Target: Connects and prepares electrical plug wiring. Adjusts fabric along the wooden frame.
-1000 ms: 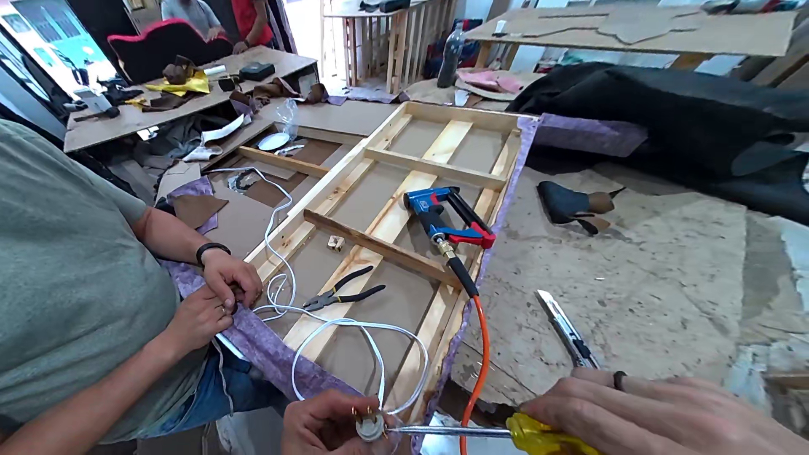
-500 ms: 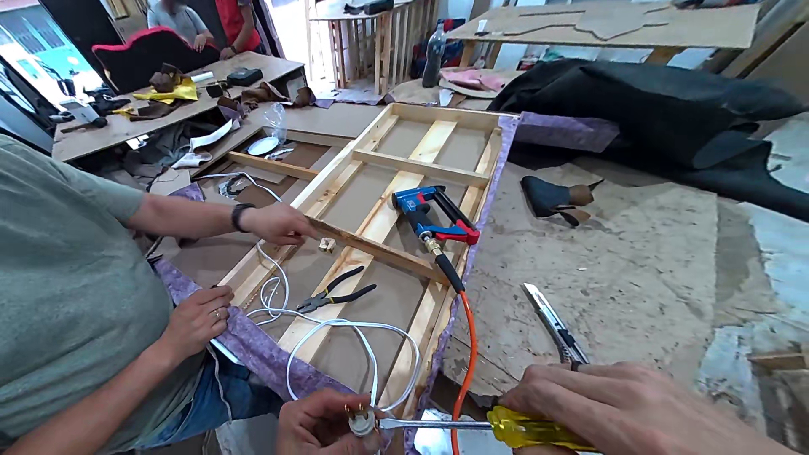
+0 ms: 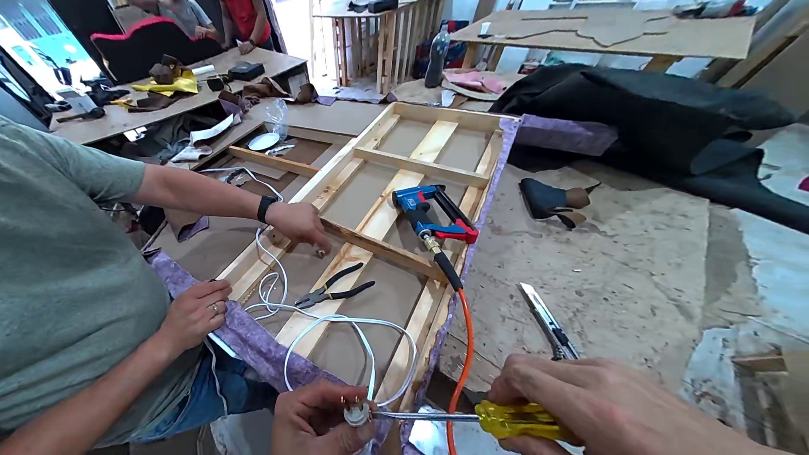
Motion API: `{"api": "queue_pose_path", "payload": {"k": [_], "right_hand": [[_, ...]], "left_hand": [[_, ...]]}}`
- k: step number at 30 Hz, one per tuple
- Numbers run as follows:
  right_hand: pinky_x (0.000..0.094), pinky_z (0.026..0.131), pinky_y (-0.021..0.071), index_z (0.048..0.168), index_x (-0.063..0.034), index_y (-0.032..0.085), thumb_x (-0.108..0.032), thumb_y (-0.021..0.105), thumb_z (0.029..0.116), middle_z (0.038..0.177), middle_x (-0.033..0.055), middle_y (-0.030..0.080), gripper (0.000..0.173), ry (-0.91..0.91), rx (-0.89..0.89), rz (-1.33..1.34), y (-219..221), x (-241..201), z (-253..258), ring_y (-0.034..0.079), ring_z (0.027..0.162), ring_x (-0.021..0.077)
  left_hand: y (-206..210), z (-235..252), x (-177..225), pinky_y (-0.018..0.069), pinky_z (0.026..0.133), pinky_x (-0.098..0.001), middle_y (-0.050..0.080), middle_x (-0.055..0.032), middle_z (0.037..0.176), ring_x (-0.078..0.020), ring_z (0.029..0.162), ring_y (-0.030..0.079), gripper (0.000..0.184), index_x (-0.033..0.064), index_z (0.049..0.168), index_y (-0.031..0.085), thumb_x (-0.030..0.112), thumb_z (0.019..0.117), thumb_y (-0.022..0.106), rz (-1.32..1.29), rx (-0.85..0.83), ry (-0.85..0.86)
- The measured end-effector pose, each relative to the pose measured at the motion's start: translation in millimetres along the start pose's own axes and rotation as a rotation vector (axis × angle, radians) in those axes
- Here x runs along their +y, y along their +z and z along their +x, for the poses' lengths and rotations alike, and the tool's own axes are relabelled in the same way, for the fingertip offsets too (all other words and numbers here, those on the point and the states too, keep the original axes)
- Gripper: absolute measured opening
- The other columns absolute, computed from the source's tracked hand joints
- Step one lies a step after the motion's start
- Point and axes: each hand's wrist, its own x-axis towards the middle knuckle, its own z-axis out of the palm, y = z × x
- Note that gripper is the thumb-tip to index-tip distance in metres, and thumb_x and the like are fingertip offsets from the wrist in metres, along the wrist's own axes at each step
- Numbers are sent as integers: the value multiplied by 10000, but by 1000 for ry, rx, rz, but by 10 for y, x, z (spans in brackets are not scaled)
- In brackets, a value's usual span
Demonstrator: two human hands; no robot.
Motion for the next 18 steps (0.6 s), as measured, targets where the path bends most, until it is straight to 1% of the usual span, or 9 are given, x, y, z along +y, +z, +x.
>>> {"api": "queue_pose_path", "payload": {"k": [2,4,6,8,9,10,12,15,18], "right_hand": [[388,493,515,1043,-50,679,-339,667,974,831,109,690,297,-8,15,34,43,33,-15,658,626,228],[409,513,524,1097,-62,701,-381,592,1031,852,112,700,344,-1,26,2,75,17,-1,676,660,246],[421,538,518,1167,-92,700,-416,508,1073,886,104,701,388,12,59,-124,117,-43,22,680,714,273],[409,566,498,1171,-109,686,-449,456,1084,883,84,674,419,34,81,-229,166,-98,20,651,781,285],[409,532,486,1147,-103,668,-461,469,1074,874,88,658,416,43,69,-242,167,-116,12,645,764,291],[417,498,484,1132,-88,658,-457,534,1042,875,102,660,400,53,55,-220,155,-130,1,653,733,298],[439,485,514,1115,-65,632,-342,673,957,915,133,669,322,66,26,-119,111,-129,-8,669,688,301],[461,513,517,1053,-17,670,-272,679,976,868,169,678,266,61,-17,38,56,-88,21,665,655,310],[459,539,534,1107,-42,706,-367,592,1037,876,148,716,351,48,-6,-4,72,-57,21,693,688,294]], "left_hand": [[-18,-2,22,639,799,-302,783,-87,990,-152,873,764,287,82,1103,779,-6,830,797,12,0,2],[-39,4,50,641,796,-302,784,-78,986,-150,871,764,287,91,1097,781,3,825,806,37,18,9],[-60,14,63,643,788,-303,785,-72,979,-149,861,764,284,100,1094,782,14,825,810,66,37,13],[-58,17,60,645,780,-304,785,-69,974,-149,851,763,290,103,1088,786,5,816,812,78,51,6],[-48,30,56,644,782,-304,786,-66,975,-148,853,764,297,106,1090,787,0,814,812,74,48,1],[-36,38,52,643,787,-300,787,-62,982,-144,860,764,304,111,1096,787,-1,816,810,67,35,-3],[-32,28,43,641,790,-299,786,-65,984,-144,865,762,299,98,1095,780,-11,819,803,62,16,-4],[-60,26,54,640,785,-303,784,-86,973,-148,855,762,293,64,1087,773,-42,816,791,55,21,12],[-69,54,69,643,785,-309,783,-82,976,-154,854,763,293,74,1088,778,-22,813,805,70,28,22]]}}
